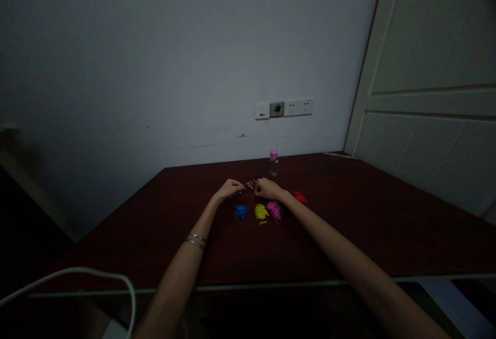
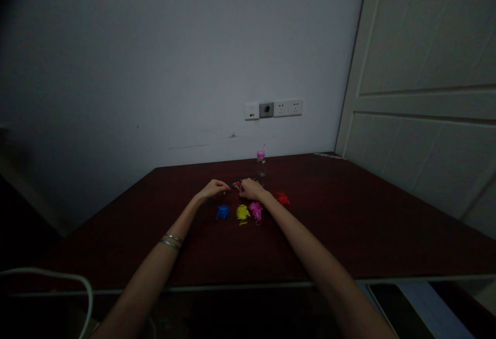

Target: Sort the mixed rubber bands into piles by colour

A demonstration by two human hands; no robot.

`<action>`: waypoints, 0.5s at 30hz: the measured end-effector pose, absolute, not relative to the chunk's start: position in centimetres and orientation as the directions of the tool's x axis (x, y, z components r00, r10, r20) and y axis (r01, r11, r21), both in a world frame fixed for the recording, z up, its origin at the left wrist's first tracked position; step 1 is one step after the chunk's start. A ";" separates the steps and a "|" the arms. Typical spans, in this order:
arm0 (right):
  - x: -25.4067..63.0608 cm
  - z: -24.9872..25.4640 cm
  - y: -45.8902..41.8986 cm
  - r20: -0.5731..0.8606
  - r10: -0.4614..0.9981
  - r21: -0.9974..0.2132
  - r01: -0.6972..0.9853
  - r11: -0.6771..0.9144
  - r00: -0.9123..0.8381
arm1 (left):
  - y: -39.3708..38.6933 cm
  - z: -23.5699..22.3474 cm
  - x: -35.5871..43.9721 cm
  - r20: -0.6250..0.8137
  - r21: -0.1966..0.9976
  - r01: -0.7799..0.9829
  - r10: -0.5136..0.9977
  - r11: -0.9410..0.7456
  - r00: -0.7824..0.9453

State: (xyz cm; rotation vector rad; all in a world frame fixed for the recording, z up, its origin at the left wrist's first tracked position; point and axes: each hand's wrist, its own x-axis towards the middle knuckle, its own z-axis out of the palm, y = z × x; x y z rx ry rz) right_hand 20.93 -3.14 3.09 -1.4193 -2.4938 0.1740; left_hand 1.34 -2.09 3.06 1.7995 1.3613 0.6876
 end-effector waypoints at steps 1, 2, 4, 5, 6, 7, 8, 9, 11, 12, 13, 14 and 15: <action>21.0 3.1 -3.1 0.177 0.854 -0.244 0.818 0.520 -0.490 | -2.0 3.0 1.3 -0.013 0.823 0.546 0.955 -0.157 0.295; 21.1 3.2 -3.0 0.184 0.850 -0.253 0.812 0.526 -0.493 | -1.9 2.9 1.3 -0.002 0.819 0.547 0.953 -0.172 0.302; 21.5 3.4 -2.9 0.210 0.842 -0.288 0.791 0.539 -0.497 | -1.7 2.7 1.3 -0.001 0.815 0.551 0.952 -0.177 0.306; 21.8 3.5 -2.9 0.230 0.836 -0.318 0.773 0.549 -0.498 | -1.7 2.7 1.3 -0.004 0.814 0.554 0.952 -0.174 0.306; 22.2 3.7 -2.9 0.256 0.829 -0.352 0.751 0.559 -0.498 | -1.7 2.7 1.3 -0.006 0.814 0.555 0.952 -0.174 0.307; 22.7 3.8 -3.0 0.282 0.820 -0.388 0.723 0.572 -0.498 | -1.7 2.7 1.3 -0.006 0.814 0.554 0.951 -0.175 0.309; 23.3 3.9 -3.1 0.308 0.813 -0.424 0.694 0.582 -0.494 | -1.7 2.7 1.3 -0.005 0.814 0.553 0.950 -0.178 0.313; 24.0 4.1 -3.3 0.327 0.809 -0.453 0.671 0.587 -0.488 | -1.8 2.8 1.4 -0.002 0.813 0.553 0.949 -0.182 0.315; 25.7 4.3 -3.8 0.338 0.818 -0.502 0.646 0.575 -0.465 | -2.0 2.9 1.5 0.000 0.808 0.558 0.947 -0.189 0.320; 26.6 4.3 -4.2 0.323 0.831 -0.518 0.650 0.556 -0.453 | -2.1 3.0 1.5 -0.001 0.805 0.562 0.947 -0.190 0.321; 27.4 4.4 -4.6 0.308 0.844 -0.531 0.657 0.535 -0.438 | -2.2 3.1 1.5 -0.002 0.802 0.566 0.946 -0.191 0.323; 28.3 4.4 -4.9 0.278 0.860 -0.546 0.666 0.508 -0.428 | -2.3 3.2 1.6 -0.005 0.800 0.569 0.946 -0.192 0.326; 29.0 4.5 -5.3 0.248 0.872 -0.561 0.670 0.485 -0.423 | -2.4 3.2 1.6 -0.007 0.799 0.569 0.945 -0.192 0.328</action>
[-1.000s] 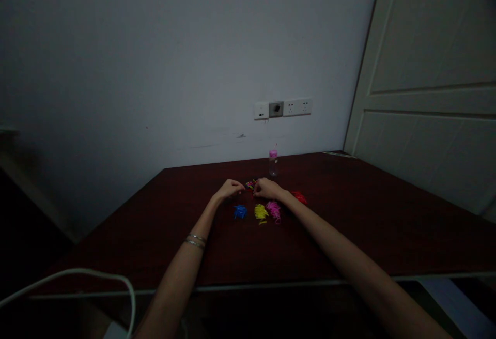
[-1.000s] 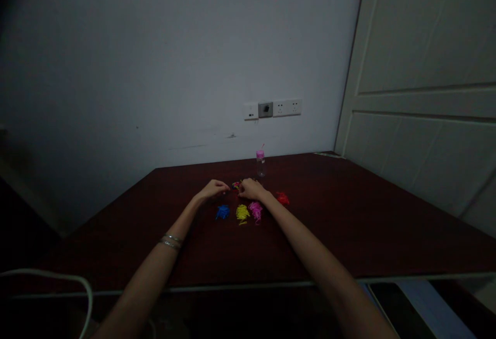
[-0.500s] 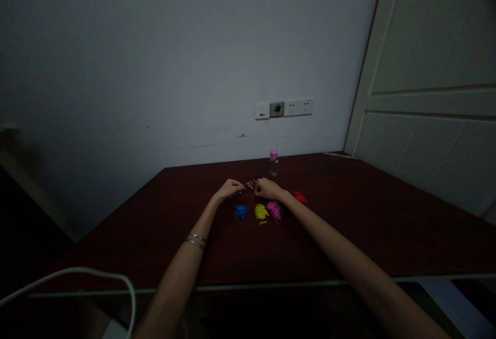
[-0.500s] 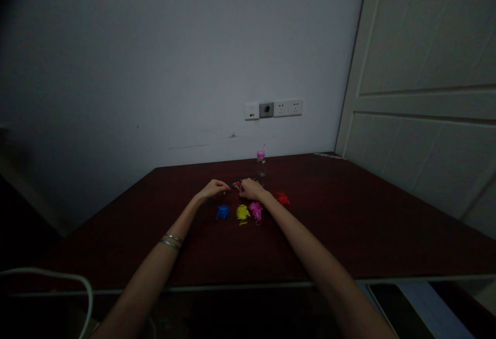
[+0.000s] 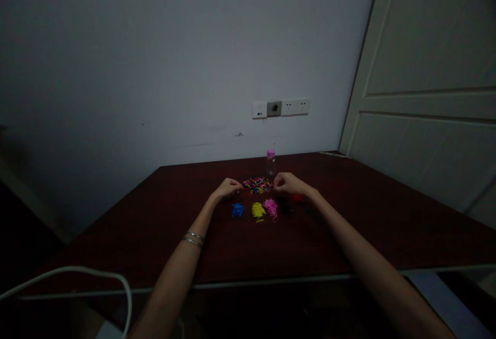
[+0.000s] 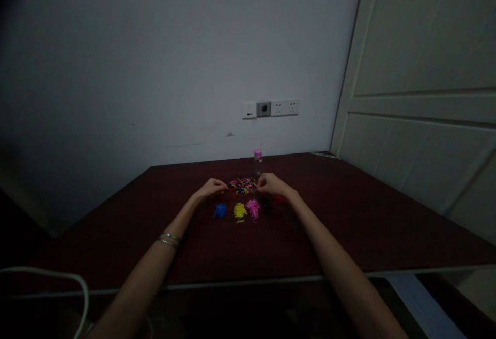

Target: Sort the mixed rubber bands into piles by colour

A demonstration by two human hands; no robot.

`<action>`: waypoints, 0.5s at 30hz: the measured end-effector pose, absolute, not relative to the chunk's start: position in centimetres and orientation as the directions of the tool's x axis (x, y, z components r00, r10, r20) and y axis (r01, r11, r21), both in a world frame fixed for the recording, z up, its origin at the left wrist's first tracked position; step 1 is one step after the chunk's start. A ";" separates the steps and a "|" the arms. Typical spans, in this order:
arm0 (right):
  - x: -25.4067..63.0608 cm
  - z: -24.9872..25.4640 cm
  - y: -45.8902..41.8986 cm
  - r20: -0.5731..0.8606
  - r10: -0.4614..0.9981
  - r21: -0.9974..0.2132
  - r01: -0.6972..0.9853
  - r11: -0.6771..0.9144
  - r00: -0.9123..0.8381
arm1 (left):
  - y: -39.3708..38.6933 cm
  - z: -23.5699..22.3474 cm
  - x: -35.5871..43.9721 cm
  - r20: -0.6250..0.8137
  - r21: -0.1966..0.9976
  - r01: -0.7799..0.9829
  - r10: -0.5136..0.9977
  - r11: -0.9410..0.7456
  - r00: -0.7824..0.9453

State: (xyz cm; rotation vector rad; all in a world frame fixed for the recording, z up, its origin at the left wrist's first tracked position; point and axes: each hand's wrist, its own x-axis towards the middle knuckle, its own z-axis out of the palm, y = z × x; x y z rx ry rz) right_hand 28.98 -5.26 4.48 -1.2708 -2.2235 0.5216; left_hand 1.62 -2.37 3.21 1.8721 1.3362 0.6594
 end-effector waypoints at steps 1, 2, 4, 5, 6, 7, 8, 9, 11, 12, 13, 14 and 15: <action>29.6 4.5 -5.6 0.224 0.880 -0.575 0.672 0.466 -0.419 | -2.4 3.3 1.7 -0.008 0.800 0.569 0.944 -0.192 0.330; 30.1 4.5 -5.8 0.200 0.885 -0.588 0.671 0.452 -0.421 | -2.5 3.3 1.7 -0.008 0.799 0.569 0.944 -0.192 0.330; 30.7 4.4 -6.2 0.169 0.890 -0.606 0.667 0.433 -0.425 | -2.5 3.2 1.7 -0.009 0.797 0.574 0.945 -0.190 0.326; 30.8 4.4 -6.3 0.158 0.890 -0.610 0.666 0.429 -0.428 | -2.5 3.2 1.7 -0.010 0.795 0.577 0.947 -0.188 0.322; 30.9 4.4 -6.4 0.153 0.890 -0.610 0.667 0.427 -0.430 | -2.5 3.2 1.7 -0.012 0.794 0.579 0.947 -0.186 0.320; 30.9 4.3 -6.4 0.150 0.889 -0.607 0.669 0.429 -0.433 | -2.4 3.1 1.7 -0.015 0.794 0.580 0.947 -0.184 0.320; 30.9 4.3 -6.4 0.147 0.885 -0.600 0.671 0.434 -0.441 | -2.4 3.0 1.7 -0.019 0.795 0.579 0.947 -0.180 0.321; 30.9 4.3 -6.4 0.144 0.881 -0.593 0.673 0.442 -0.451 | -2.3 3.0 1.7 -0.024 0.797 0.578 0.946 -0.177 0.323; 30.9 4.1 -6.3 0.130 0.872 -0.584 0.674 0.453 -0.473 | -2.3 2.9 1.7 -0.030 0.800 0.575 0.944 -0.174 0.328; 31.0 4.1 -6.3 0.123 0.869 -0.584 0.673 0.454 -0.480 | -2.3 2.8 1.7 -0.029 0.801 0.573 0.944 -0.175 0.329; 31.0 4.0 -6.3 0.118 0.868 -0.586 0.672 0.454 -0.483 | -2.3 2.8 1.7 -0.028 0.802 0.571 0.944 -0.174 0.328; 31.1 4.0 -6.3 0.120 0.869 -0.589 0.670 0.452 -0.481 | -2.3 2.8 1.7 -0.028 0.804 0.568 0.944 -0.174 0.329; 31.1 4.0 -6.3 0.126 0.871 -0.593 0.668 0.450 -0.475 | -2.3 2.8 1.7 -0.027 0.807 0.564 0.944 -0.174 0.329</action>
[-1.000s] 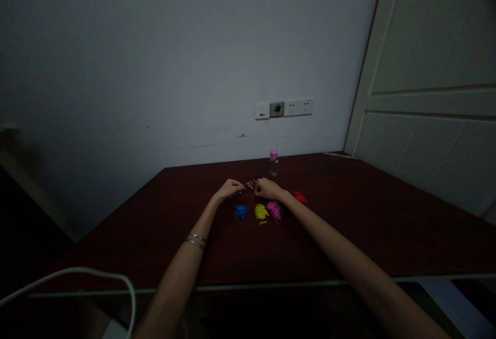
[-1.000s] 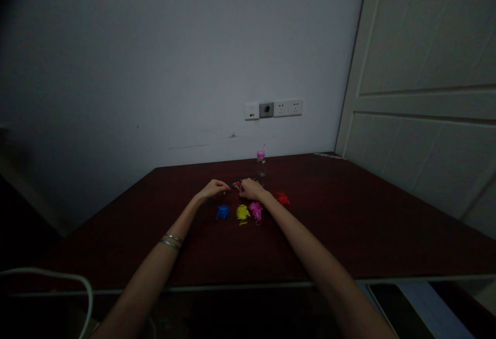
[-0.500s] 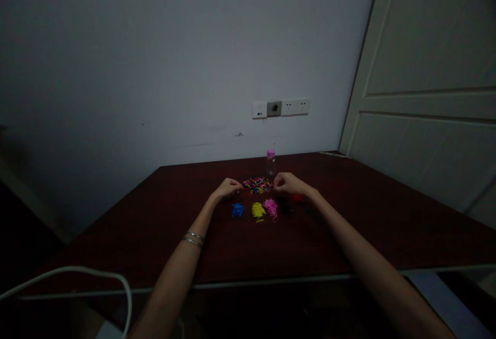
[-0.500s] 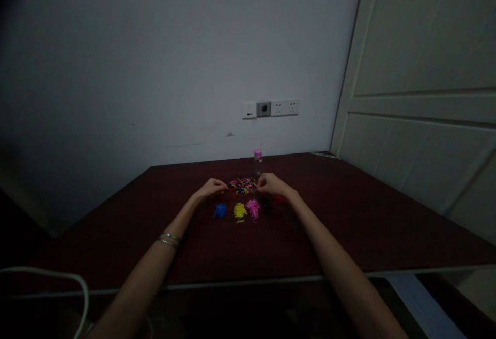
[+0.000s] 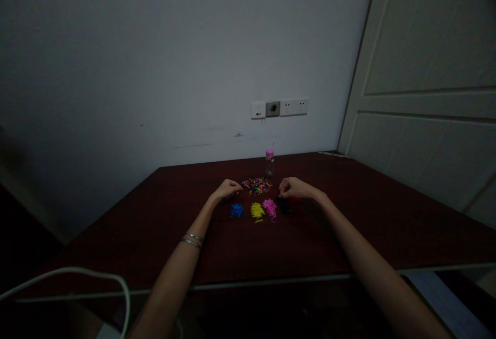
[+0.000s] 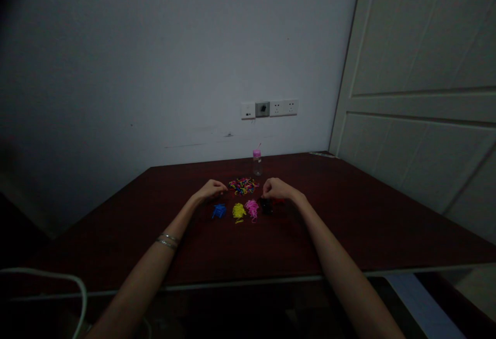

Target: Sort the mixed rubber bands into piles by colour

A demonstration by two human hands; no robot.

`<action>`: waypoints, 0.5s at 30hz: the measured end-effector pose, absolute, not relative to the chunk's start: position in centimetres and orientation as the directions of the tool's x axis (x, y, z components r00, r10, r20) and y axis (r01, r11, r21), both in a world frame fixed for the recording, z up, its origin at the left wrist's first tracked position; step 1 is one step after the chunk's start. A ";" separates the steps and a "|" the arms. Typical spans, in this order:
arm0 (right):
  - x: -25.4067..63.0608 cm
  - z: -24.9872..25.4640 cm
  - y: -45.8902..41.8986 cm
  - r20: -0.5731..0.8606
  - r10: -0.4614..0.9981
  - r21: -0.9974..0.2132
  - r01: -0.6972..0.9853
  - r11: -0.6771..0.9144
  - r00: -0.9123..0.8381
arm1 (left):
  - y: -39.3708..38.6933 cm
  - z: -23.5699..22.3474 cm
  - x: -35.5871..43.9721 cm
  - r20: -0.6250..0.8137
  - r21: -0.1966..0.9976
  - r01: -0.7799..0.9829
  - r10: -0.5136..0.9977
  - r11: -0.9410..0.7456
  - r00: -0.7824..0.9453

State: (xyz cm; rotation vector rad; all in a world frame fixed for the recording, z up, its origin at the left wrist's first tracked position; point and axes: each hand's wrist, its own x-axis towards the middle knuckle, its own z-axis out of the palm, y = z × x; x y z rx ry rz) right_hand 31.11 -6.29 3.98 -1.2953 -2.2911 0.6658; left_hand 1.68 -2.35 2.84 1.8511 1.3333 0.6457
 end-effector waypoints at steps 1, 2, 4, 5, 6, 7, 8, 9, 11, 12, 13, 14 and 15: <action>31.1 4.0 -6.3 0.137 0.873 -0.597 0.665 0.450 -0.468 | -2.4 2.9 1.7 -0.026 0.810 0.560 0.944 -0.173 0.329; 31.2 4.0 -6.3 0.152 0.875 -0.599 0.661 0.451 -0.459 | -2.4 2.9 1.7 -0.027 0.813 0.557 0.944 -0.171 0.329; 31.2 4.1 -6.4 0.186 0.878 -0.600 0.657 0.457 -0.441 | -2.4 2.8 1.6 -0.026 0.813 0.557 0.945 -0.170 0.326; 31.2 4.2 -6.4 0.202 0.879 -0.598 0.656 0.460 -0.432 | -2.3 2.8 1.6 -0.024 0.810 0.561 0.947 -0.170 0.322; 31.2 4.2 -6.4 0.216 0.881 -0.595 0.659 0.461 -0.422 | -2.2 2.7 1.6 -0.019 0.806 0.566 0.948 -0.174 0.318; 31.3 4.2 -6.3 0.230 0.883 -0.590 0.663 0.460 -0.409 | -2.1 2.6 1.5 -0.008 0.799 0.573 0.949 -0.183 0.315; 31.3 4.2 -6.3 0.244 0.886 -0.585 0.668 0.460 -0.395 | -2.0 2.4 1.5 0.012 0.790 0.579 0.949 -0.203 0.316; 31.4 4.2 -6.3 0.261 0.888 -0.581 0.673 0.458 -0.379 | -1.8 2.3 1.5 0.041 0.778 0.584 0.947 -0.231 0.320; 31.5 4.1 -6.2 0.296 0.889 -0.573 0.680 0.458 -0.349 | -1.6 2.0 1.7 0.109 0.746 0.595 0.936 -0.299 0.334; 31.6 4.0 -6.2 0.312 0.888 -0.570 0.681 0.459 -0.337 | -1.6 1.9 1.8 0.135 0.726 0.605 0.930 -0.328 0.342; 31.7 4.0 -6.2 0.326 0.888 -0.570 0.682 0.459 -0.325 | -1.6 1.8 1.9 0.150 0.705 0.617 0.924 -0.349 0.351; 31.7 4.0 -6.3 0.337 0.887 -0.570 0.682 0.459 -0.315 | -1.6 1.7 2.1 0.156 0.686 0.629 0.919 -0.365 0.362; 31.7 4.0 -6.3 0.345 0.886 -0.569 0.682 0.459 -0.310 | -1.7 1.7 2.2 0.155 0.668 0.642 0.914 -0.376 0.374</action>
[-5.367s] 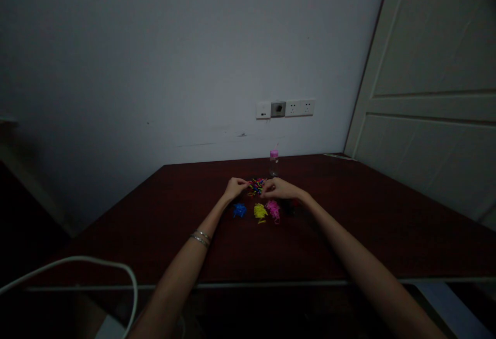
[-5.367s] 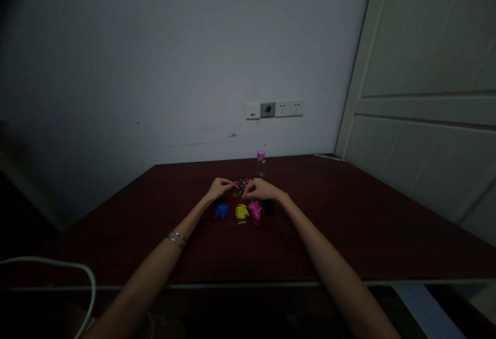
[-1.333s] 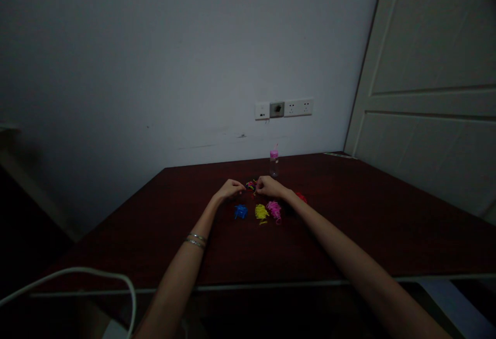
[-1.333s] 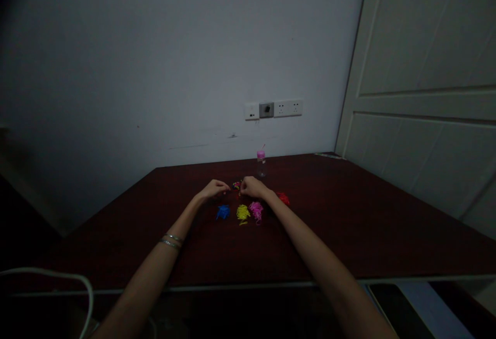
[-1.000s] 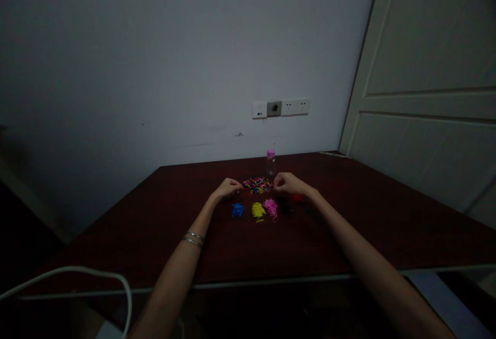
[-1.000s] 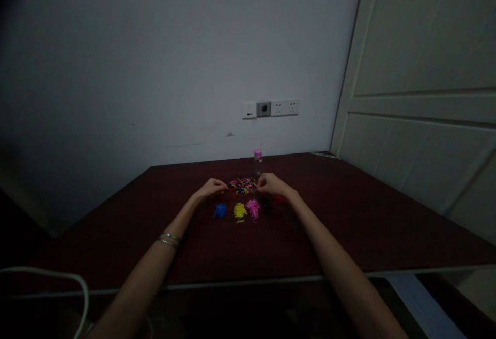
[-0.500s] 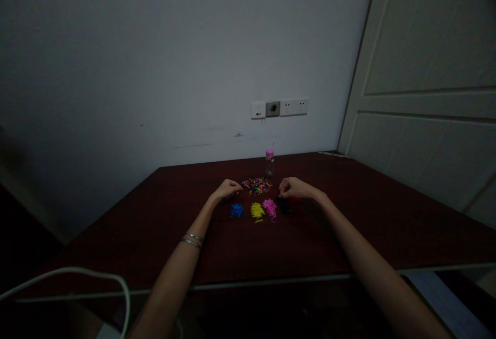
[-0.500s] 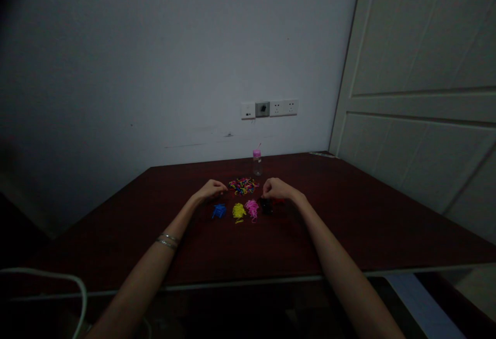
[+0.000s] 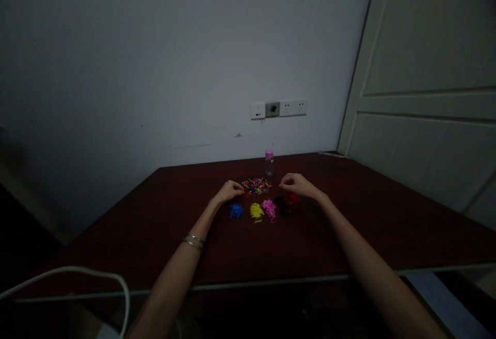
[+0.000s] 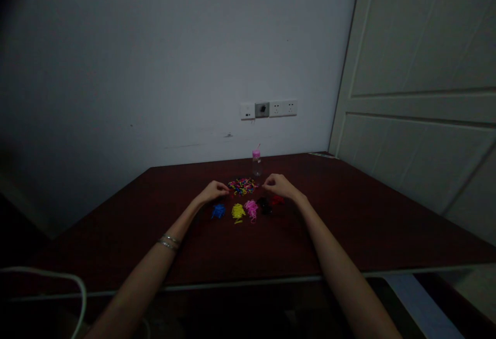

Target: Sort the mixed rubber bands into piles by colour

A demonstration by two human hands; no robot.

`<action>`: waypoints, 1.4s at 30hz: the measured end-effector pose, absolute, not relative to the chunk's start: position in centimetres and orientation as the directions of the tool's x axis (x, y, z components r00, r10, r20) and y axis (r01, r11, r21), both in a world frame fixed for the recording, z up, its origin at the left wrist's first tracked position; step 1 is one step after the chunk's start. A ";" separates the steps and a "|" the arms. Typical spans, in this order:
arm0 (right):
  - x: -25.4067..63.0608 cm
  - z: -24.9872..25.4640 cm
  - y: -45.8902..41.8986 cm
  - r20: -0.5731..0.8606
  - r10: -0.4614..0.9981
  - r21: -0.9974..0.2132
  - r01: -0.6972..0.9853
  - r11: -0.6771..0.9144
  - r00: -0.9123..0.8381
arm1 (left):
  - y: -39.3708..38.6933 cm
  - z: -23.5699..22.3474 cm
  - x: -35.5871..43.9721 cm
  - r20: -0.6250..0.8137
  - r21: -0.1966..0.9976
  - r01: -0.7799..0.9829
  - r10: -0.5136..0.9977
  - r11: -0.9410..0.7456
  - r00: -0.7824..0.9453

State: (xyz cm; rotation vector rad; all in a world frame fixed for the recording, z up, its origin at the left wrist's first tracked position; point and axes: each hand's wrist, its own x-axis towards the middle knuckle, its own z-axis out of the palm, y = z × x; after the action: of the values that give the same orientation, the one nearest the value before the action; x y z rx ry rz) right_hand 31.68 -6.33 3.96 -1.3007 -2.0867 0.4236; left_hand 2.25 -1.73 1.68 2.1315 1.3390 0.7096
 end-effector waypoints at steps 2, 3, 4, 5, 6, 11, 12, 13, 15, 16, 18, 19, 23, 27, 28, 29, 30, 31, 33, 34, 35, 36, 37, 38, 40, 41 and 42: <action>31.6 4.0 -6.5 0.348 0.887 -0.569 0.684 0.457 -0.303 | -1.9 1.7 2.5 0.146 0.634 0.663 0.903 -0.398 0.403; 31.5 4.0 -6.6 0.344 0.889 -0.571 0.684 0.454 -0.303 | -2.0 1.7 2.7 0.144 0.619 0.669 0.896 -0.412 0.419; 31.5 4.0 -6.6 0.341 0.889 -0.570 0.685 0.453 -0.304 | -2.1 1.7 2.7 0.144 0.605 0.673 0.890 -0.425 0.433; 31.4 4.0 -6.7 0.340 0.889 -0.569 0.686 0.453 -0.306 | -2.2 1.7 2.8 0.144 0.594 0.675 0.883 -0.438 0.446; 31.3 3.9 -6.7 0.340 0.888 -0.565 0.688 0.456 -0.310 | -2.3 1.8 2.9 0.147 0.587 0.674 0.878 -0.448 0.455; 31.2 3.7 -6.5 0.342 0.871 -0.527 0.696 0.488 -0.352 | -2.4 1.7 3.2 0.181 0.563 0.679 0.872 -0.472 0.456; 31.2 3.6 -6.4 0.343 0.870 -0.525 0.696 0.489 -0.354 | -2.5 1.6 3.2 0.180 0.555 0.689 0.876 -0.466 0.447; 31.2 3.5 -6.4 0.342 0.871 -0.526 0.696 0.488 -0.352 | -2.5 1.6 3.3 0.172 0.548 0.701 0.882 -0.456 0.439; 31.2 3.3 -6.3 0.341 0.873 -0.531 0.694 0.486 -0.350 | -2.5 1.5 3.4 0.151 0.533 0.723 0.890 -0.440 0.430; 31.1 3.2 -6.3 0.340 0.873 -0.534 0.693 0.485 -0.350 | -2.4 1.4 3.5 0.142 0.525 0.731 0.892 -0.436 0.430; 31.1 3.1 -6.2 0.345 0.870 -0.532 0.690 0.490 -0.352 | -2.3 1.2 3.5 0.135 0.511 0.739 0.891 -0.438 0.434; 31.1 3.1 -6.2 0.348 0.868 -0.530 0.690 0.493 -0.354 | -2.2 1.2 3.5 0.135 0.505 0.742 0.890 -0.441 0.436; 31.1 3.2 -6.4 0.353 0.864 -0.521 0.691 0.501 -0.360 | -1.9 0.9 3.5 0.128 0.500 0.739 0.882 -0.452 0.453; 31.0 3.4 -6.5 0.336 0.873 -0.523 0.701 0.485 -0.353 | -1.9 1.0 3.5 0.115 0.506 0.722 0.867 -0.472 0.485; 31.0 3.4 -6.5 0.329 0.874 -0.522 0.703 0.483 -0.357 | -2.0 1.1 3.5 0.115 0.504 0.722 0.865 -0.475 0.489; 30.9 3.4 -6.5 0.324 0.875 -0.520 0.704 0.483 -0.361 | -2.0 1.1 3.5 0.115 0.501 0.723 0.864 -0.476 0.489; 30.9 3.5 -6.6 0.321 0.875 -0.518 0.706 0.483 -0.363 | -1.9 1.1 3.5 0.115 0.499 0.724 0.864 -0.476 0.489; 30.9 3.5 -6.6 0.321 0.874 -0.515 0.707 0.485 -0.365 | -1.9 1.0 3.5 0.116 0.498 0.724 0.864 -0.477 0.489; 30.9 3.5 -6.6 0.325 0.873 -0.510 0.709 0.486 -0.365 | -1.7 0.9 3.4 0.119 0.502 0.719 0.862 -0.480 0.493; 30.9 3.5 -6.7 0.325 0.872 -0.509 0.709 0.488 -0.367 | -1.6 0.8 3.4 0.122 0.506 0.715 0.861 -0.482 0.494; 30.9 3.5 -6.7 0.325 0.870 -0.509 0.707 0.491 -0.371 | -1.6 0.7 3.4 0.127 0.509 0.713 0.861 -0.483 0.493; 30.9 3.5 -6.7 0.325 0.869 -0.510 0.705 0.493 -0.374 | -1.5 0.7 3.4 0.131 0.512 0.710 0.861 -0.484 0.492; 31.0 3.5 -6.7 0.324 0.869 -0.512 0.703 0.494 -0.375 | -1.6 0.7 3.5 0.133 0.515 0.708 0.862 -0.482 0.490; 31.0 3.5 -6.6 0.322 0.869 -0.513 0.703 0.493 -0.375 | -1.6 0.7 3.5 0.133 0.517 0.708 0.863 -0.481 0.488; 31.0 3.4 -6.6 0.320 0.872 -0.514 0.705 0.488 -0.370 | -1.7 0.8 3.6 0.129 0.522 0.709 0.866 -0.474 0.483; 31.0 3.4 -6.5 0.321 0.873 -0.515 0.706 0.486 -0.367 | -1.8 0.8 3.6 0.127 0.525 0.709 0.867 -0.471 0.482; 31.0 3.3 -6.5 0.324 0.872 -0.517 0.703 0.488 -0.367 | -1.8 0.9 3.6 0.129 0.529 0.707 0.868 -0.469 0.480</action>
State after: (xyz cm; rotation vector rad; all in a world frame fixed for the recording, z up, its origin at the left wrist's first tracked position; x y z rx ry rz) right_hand 31.03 -6.48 3.31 -1.2939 -2.1740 0.3931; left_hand 3.58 -1.81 0.85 2.3251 1.3139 0.5400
